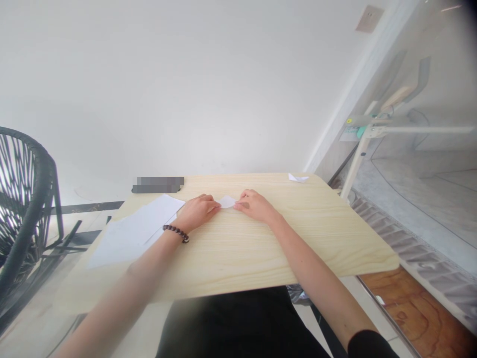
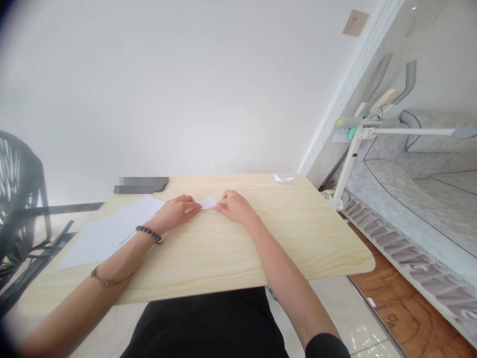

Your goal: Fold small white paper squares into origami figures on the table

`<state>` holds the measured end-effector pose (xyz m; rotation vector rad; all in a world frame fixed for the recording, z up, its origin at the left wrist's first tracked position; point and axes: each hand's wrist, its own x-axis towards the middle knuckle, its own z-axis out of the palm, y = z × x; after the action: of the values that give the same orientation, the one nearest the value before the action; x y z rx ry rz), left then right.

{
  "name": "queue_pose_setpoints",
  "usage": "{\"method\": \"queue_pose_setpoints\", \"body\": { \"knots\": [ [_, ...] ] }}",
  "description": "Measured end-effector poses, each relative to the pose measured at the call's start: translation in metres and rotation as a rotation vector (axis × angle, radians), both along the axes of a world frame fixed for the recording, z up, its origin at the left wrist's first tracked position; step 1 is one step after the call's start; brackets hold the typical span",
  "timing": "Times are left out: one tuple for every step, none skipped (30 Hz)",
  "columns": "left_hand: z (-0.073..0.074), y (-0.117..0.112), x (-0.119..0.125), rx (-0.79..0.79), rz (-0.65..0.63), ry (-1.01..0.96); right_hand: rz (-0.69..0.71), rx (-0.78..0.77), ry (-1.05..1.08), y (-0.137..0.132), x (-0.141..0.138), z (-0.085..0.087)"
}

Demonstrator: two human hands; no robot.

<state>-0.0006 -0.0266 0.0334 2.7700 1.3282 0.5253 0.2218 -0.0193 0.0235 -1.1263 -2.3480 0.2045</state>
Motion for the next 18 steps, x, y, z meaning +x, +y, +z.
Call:
{"method": "queue_pose_setpoints", "body": {
  "knots": [
    [-0.001, 0.000, 0.000, -0.009, -0.003, -0.020, 0.012, 0.000, 0.013, -0.001, -0.001, 0.000],
    [-0.001, 0.000, 0.000, -0.019, -0.007, -0.040, 0.028, -0.005, 0.025, -0.001, -0.001, 0.000],
    [-0.002, 0.000, 0.000, -0.027, -0.010, -0.060, 0.045, -0.015, 0.038, -0.001, -0.001, 0.000],
    [-0.003, 0.001, 0.000, -0.036, -0.016, -0.078, 0.058, -0.029, 0.051, -0.001, -0.002, 0.000],
    [-0.003, 0.001, 0.000, -0.046, -0.025, -0.093, 0.062, -0.048, 0.067, 0.000, -0.002, -0.001],
    [-0.003, 0.002, 0.000, -0.059, -0.034, -0.107, 0.057, -0.075, 0.086, 0.001, -0.002, -0.002],
    [-0.003, 0.002, 0.000, -0.076, -0.040, -0.119, 0.046, -0.110, 0.108, 0.002, -0.002, -0.004],
    [-0.003, 0.003, 0.000, -0.097, -0.045, -0.130, 0.030, -0.149, 0.131, 0.003, -0.002, -0.005],
    [-0.002, 0.003, 0.000, -0.119, -0.047, -0.142, 0.012, -0.188, 0.155, 0.004, -0.002, -0.007],
    [-0.001, 0.003, 0.001, -0.139, -0.045, -0.157, -0.004, -0.221, 0.176, 0.005, -0.002, -0.008],
    [-0.001, 0.003, 0.001, -0.156, -0.039, -0.173, -0.018, -0.242, 0.197, 0.006, -0.002, -0.009],
    [-0.001, 0.003, 0.001, -0.172, -0.031, -0.189, -0.028, -0.256, 0.213, 0.007, -0.003, -0.010],
    [-0.001, 0.004, 0.002, -0.184, -0.022, -0.202, -0.035, -0.262, 0.223, 0.007, -0.003, -0.011],
    [-0.001, 0.004, 0.002, -0.193, -0.008, -0.215, -0.042, -0.265, 0.228, 0.008, -0.004, -0.011],
    [-0.001, 0.004, 0.003, -0.201, 0.008, -0.227, -0.047, -0.267, 0.227, 0.008, -0.004, -0.011],
    [-0.001, 0.004, 0.003, -0.211, 0.025, -0.238, -0.050, -0.269, 0.222, 0.008, -0.005, -0.011],
    [-0.001, 0.004, 0.003, -0.221, 0.043, -0.251, -0.054, -0.270, 0.215, 0.008, -0.005, -0.011],
    [-0.001, 0.004, 0.004, -0.235, 0.061, -0.265, -0.059, -0.268, 0.207, 0.008, -0.005, -0.010]
  ]
}}
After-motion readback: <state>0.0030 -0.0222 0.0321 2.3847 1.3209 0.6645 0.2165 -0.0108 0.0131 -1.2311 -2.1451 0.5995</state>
